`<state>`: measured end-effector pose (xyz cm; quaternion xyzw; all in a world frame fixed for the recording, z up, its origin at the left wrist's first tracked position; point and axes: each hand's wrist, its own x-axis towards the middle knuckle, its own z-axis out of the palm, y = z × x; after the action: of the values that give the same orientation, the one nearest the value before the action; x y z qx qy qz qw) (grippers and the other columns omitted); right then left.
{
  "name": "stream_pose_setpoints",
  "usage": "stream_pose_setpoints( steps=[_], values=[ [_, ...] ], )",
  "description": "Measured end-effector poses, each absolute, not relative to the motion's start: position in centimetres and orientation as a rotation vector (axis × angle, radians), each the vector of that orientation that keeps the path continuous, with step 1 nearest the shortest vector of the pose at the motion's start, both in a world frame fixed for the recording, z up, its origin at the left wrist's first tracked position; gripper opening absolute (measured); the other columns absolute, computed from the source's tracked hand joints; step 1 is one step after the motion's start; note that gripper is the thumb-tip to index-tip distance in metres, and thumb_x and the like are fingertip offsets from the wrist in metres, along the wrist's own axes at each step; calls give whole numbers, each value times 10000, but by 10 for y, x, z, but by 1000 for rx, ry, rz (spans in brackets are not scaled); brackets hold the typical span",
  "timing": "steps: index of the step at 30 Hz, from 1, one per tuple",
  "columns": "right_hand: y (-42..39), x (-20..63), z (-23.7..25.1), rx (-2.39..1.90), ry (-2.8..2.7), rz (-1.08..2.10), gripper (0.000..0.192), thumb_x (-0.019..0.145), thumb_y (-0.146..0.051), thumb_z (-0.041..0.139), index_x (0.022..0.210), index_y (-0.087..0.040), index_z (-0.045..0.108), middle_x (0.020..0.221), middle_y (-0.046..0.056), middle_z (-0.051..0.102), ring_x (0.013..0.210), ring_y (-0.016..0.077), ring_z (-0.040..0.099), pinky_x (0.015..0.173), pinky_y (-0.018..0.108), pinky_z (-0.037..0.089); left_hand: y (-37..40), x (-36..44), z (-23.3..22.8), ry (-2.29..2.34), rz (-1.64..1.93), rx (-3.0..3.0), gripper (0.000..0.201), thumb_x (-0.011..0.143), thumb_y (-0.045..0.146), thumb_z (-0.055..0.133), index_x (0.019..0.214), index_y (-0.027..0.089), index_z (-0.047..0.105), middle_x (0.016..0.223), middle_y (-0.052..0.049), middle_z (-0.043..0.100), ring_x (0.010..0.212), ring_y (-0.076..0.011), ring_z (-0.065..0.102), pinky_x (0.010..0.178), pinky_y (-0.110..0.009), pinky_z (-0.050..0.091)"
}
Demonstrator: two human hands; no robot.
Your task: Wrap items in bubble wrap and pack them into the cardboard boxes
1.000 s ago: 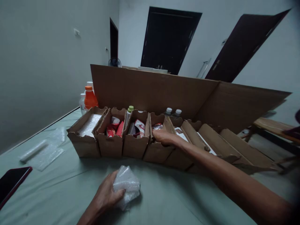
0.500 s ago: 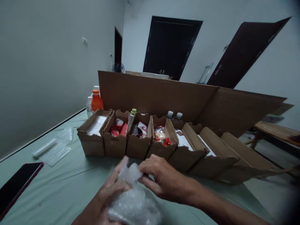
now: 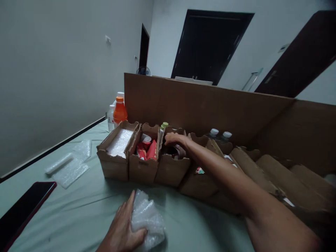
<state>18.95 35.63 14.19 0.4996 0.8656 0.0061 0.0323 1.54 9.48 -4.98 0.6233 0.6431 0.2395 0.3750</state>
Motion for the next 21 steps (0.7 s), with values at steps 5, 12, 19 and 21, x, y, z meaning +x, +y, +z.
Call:
stream_pose_setpoints(
  steps=[5,12,19,21],
  values=[
    [350,188,143,1770,2501,38,321,967,-372,615,1247,-216,616,1287,86,620,1078,219,638,901,421,559,94,15,-53,1640,625,1670,845,626,287,612,1441,105,482,1303,-165,625,1226,-365,537,1081,-436,393],
    [269,226,217,2150,2679,326,230,986,-243,473,1099,-140,645,1205,141,670,1065,251,647,918,375,505,83,1,-21,1455,899,1471,562,627,248,556,1176,141,612,1054,-85,693,954,-263,646,872,-336,515],
    [134,201,173,1207,3500,-636,90,898,-214,571,815,-231,604,1030,45,723,952,178,679,839,291,515,41,-22,20,1114,1237,1658,647,593,316,740,1217,198,619,1587,-123,337,1415,-398,385,1135,-407,378],
    [128,182,155,959,3377,-878,75,873,-166,590,861,-226,635,1022,28,733,952,163,685,860,287,515,41,-20,24,1114,1155,1593,574,589,272,724,1148,185,629,1364,-135,571,1184,-343,594,961,-347,506]
  ],
)
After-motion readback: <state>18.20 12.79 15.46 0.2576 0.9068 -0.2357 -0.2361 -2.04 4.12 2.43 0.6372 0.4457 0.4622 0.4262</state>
